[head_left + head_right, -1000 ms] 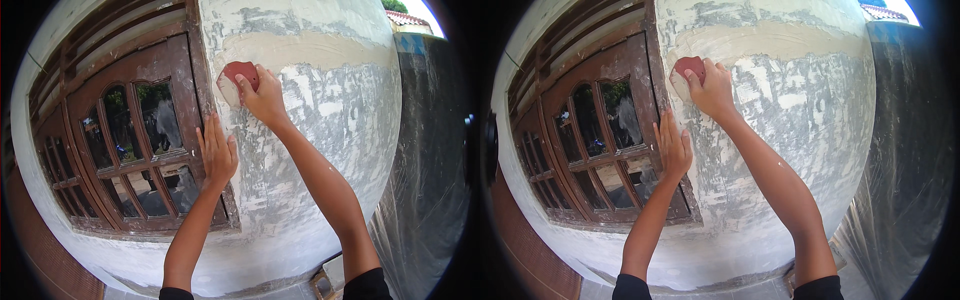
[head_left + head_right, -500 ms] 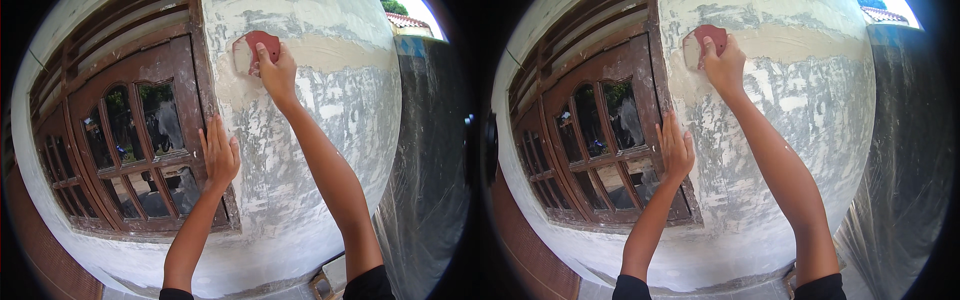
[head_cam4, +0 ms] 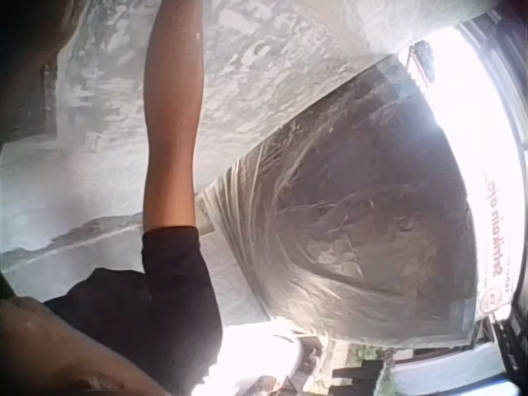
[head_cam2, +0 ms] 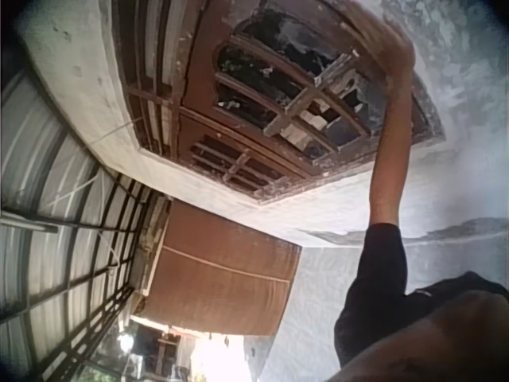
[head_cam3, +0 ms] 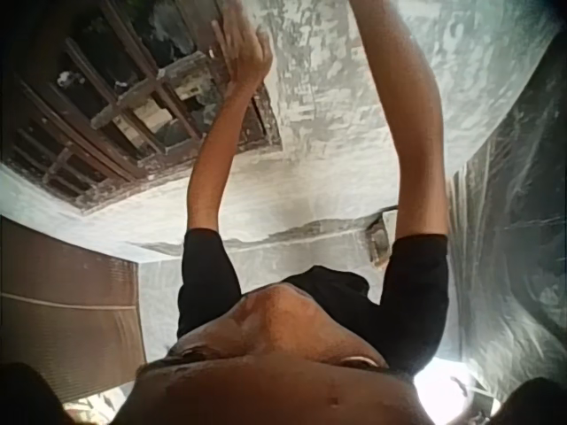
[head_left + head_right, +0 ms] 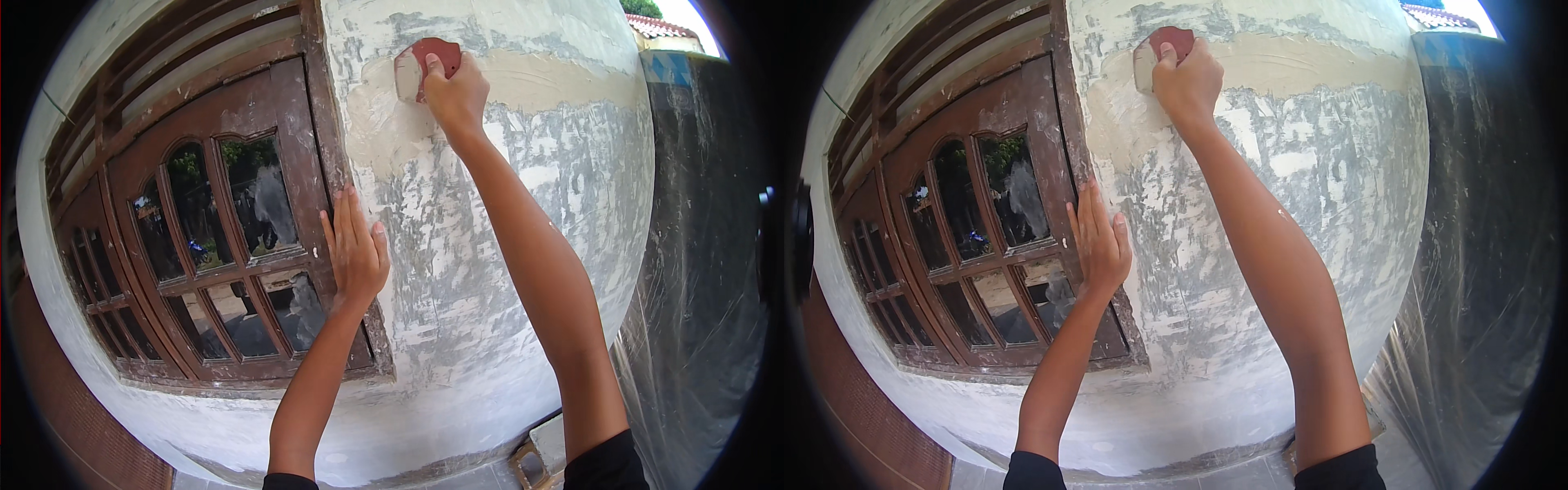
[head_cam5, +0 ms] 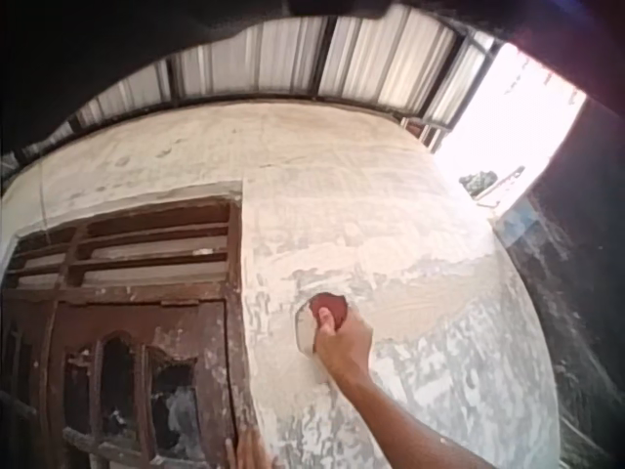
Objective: The person applies white filler to a wall using a putty knife, taking the filler from a putty tray and spreading it onto the wall surface.
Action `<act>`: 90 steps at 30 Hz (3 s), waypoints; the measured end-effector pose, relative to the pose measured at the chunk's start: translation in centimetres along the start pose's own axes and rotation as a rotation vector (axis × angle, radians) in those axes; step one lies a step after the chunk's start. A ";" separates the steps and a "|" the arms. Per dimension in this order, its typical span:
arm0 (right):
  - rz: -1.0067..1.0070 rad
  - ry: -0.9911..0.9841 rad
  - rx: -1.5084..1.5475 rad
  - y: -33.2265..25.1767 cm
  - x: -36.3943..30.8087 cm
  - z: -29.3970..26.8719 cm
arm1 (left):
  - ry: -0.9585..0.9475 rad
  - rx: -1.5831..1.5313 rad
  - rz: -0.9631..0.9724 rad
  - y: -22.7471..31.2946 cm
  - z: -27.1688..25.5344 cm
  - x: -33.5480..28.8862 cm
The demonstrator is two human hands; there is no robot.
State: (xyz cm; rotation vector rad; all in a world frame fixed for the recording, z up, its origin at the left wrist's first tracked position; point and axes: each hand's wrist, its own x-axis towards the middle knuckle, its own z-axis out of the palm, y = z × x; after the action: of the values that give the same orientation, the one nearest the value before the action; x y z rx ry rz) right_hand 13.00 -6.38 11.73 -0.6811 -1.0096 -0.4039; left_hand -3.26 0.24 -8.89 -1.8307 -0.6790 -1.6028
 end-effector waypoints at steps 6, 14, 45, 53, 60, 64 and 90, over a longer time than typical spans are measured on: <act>-0.331 -0.269 -0.188 -0.5 -2.7 0.1 | 0.009 -0.006 -0.012 0.1 0.0 -0.1; -0.185 -0.275 -0.166 1.0 -3.6 -1.3 | 0.001 0.002 -0.010 -0.2 0.2 -0.1; 0.326 0.110 0.183 4.0 -2.7 -5.1 | 0.005 0.029 -0.004 0.2 0.0 -0.1; 0.083 -0.032 -0.078 4.5 -4.0 -4.9 | 0.001 0.021 -0.005 0.3 0.1 -0.1; -0.113 -0.140 -0.116 3.9 -5.2 -4.4 | -0.001 0.034 -0.018 0.0 0.0 -0.3; 0.320 0.219 0.286 2.7 -4.8 -5.1 | -0.002 0.014 -0.006 0.3 0.0 -0.1; 0.280 0.149 0.294 2.3 -6.2 -4.1 | 0.009 0.022 -0.006 0.2 0.1 -0.3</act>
State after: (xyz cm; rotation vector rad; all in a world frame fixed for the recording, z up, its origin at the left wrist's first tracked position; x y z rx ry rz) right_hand 13.99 -7.54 4.07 -0.5082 -0.7973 -0.0576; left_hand -3.08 0.24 -9.20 -1.8064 -0.6960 -1.6003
